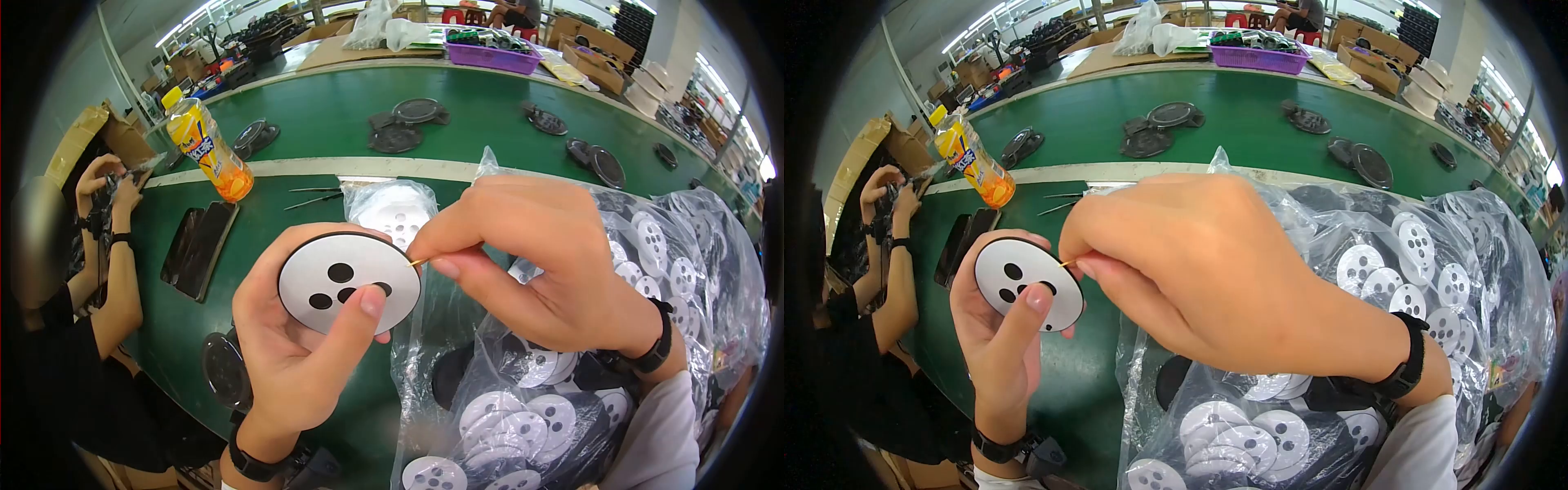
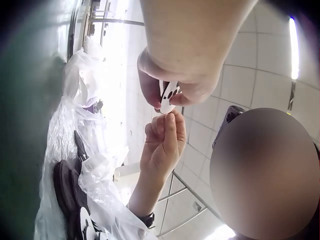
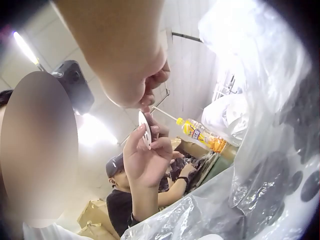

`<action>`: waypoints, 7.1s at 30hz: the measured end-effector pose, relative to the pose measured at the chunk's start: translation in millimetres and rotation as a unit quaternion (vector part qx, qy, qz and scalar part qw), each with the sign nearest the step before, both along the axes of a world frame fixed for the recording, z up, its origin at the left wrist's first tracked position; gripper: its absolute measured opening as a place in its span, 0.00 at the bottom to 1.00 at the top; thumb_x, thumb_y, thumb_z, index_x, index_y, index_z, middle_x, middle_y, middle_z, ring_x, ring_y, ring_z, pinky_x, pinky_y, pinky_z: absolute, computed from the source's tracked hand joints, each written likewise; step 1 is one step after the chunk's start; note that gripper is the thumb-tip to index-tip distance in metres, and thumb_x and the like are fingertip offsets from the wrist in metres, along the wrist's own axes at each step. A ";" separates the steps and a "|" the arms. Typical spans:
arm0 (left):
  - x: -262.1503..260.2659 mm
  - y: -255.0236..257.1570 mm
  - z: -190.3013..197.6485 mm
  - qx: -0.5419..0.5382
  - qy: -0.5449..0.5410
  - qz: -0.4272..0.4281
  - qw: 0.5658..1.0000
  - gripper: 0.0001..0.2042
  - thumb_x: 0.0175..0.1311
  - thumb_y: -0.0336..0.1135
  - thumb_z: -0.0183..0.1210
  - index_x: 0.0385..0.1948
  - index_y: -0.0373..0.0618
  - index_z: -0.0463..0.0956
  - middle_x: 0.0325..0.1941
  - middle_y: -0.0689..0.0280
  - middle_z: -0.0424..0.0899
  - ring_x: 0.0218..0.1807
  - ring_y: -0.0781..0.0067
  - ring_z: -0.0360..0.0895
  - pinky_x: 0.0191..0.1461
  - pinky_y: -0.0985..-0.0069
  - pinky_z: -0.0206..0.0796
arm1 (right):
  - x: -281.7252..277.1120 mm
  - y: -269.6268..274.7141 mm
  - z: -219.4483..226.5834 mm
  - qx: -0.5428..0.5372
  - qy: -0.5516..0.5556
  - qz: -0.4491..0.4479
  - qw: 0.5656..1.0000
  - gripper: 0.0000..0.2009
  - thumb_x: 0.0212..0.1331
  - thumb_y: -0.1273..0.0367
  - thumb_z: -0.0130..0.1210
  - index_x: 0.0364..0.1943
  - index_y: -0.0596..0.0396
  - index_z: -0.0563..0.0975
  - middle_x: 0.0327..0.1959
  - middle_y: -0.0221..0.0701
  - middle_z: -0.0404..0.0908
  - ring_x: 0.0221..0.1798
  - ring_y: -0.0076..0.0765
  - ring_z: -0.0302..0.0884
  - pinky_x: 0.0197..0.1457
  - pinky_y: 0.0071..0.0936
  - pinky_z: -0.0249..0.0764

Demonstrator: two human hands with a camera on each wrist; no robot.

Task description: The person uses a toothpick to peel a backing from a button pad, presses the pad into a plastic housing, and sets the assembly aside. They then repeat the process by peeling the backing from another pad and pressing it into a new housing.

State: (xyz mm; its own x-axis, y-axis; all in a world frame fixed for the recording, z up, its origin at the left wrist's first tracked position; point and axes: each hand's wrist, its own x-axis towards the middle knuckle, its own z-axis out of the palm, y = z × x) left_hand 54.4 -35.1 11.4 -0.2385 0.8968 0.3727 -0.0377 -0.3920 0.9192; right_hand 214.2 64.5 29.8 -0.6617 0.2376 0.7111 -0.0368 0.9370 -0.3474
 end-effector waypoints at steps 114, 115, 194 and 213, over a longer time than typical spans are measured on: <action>-18.6 19.4 -18.5 0.029 -0.075 0.052 0.995 0.08 0.65 0.34 0.48 0.30 0.41 0.72 0.29 0.73 0.73 0.28 0.88 0.65 0.30 0.86 0.58 | -10.8 15.1 -27.8 -0.551 0.016 0.242 0.799 0.13 0.55 0.70 0.52 0.44 0.59 0.71 0.35 0.23 0.71 0.30 0.13 0.59 0.29 0.13 0.57; -13.9 17.5 -17.5 0.030 -0.074 0.057 0.995 0.08 0.65 0.34 0.48 0.30 0.41 0.72 0.29 0.73 0.73 0.28 0.88 0.65 0.30 0.86 0.58 | -13.1 12.2 -29.1 -0.517 0.041 0.302 0.800 0.16 0.50 0.72 0.56 0.45 0.59 0.71 0.36 0.22 0.70 0.32 0.12 0.59 0.30 0.13 0.56; 111.2 -4.9 -27.1 -0.300 -0.247 -0.214 0.896 0.17 0.60 0.35 0.47 0.49 0.35 0.67 0.47 0.57 0.75 0.48 0.64 0.74 0.52 0.67 0.67 | 177.8 -86.4 -44.2 -0.457 0.089 0.025 0.885 0.17 0.50 0.67 0.55 0.45 0.57 0.74 0.39 0.26 0.69 0.29 0.17 0.55 0.32 0.16 0.55; 120.9 -30.1 -47.0 -0.366 -0.391 -0.388 0.751 0.39 0.57 0.69 0.23 0.44 0.39 0.67 0.41 0.59 0.75 0.44 0.69 0.71 0.50 0.72 0.62 | 144.7 -117.3 -38.5 -0.241 -0.112 -0.161 0.951 0.20 0.60 0.53 0.42 0.36 0.47 0.82 0.35 0.35 0.66 0.23 0.21 0.55 0.26 0.17 0.52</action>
State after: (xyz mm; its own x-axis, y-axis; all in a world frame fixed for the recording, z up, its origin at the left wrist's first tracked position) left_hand 175.3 -65.2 -35.5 0.5717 0.7754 -0.2683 -0.6333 0.6249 0.4566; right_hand 358.9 -52.8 -8.7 -0.6220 0.7152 0.3186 0.3495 0.6178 -0.7044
